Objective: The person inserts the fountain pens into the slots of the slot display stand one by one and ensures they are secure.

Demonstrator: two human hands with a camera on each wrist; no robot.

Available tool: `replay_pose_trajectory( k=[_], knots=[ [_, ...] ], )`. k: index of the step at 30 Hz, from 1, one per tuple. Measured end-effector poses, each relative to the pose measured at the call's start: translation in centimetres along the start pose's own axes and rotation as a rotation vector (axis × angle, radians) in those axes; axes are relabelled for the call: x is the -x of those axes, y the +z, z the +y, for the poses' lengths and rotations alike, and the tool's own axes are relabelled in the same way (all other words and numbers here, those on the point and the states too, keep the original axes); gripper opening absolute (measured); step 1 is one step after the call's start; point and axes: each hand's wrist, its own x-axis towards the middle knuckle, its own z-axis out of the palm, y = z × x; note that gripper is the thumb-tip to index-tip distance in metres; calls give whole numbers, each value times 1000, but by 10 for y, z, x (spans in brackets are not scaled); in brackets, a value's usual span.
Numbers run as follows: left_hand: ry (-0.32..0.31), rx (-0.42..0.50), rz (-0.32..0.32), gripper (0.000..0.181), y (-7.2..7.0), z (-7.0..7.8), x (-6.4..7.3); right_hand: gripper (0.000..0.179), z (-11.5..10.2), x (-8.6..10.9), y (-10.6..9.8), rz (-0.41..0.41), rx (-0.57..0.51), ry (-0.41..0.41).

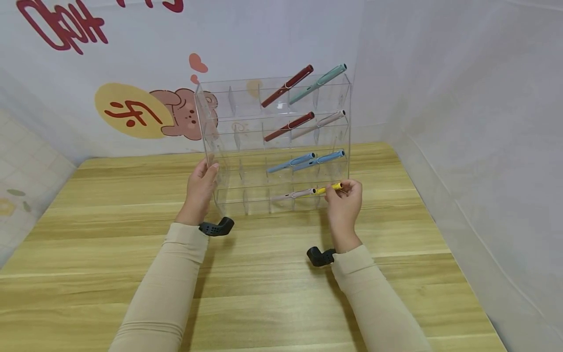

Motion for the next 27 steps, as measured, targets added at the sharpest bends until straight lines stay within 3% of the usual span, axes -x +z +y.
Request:
replay_pose_trajectory(
  k=[21, 27],
  knots=[
    [-7, -8, -12, 52, 1, 1, 0, 28, 4, 2, -8, -12, 37, -48],
    [-1, 1, 1, 51, 1, 1, 1, 28, 4, 4, -11, -51, 60, -55]
  ],
)
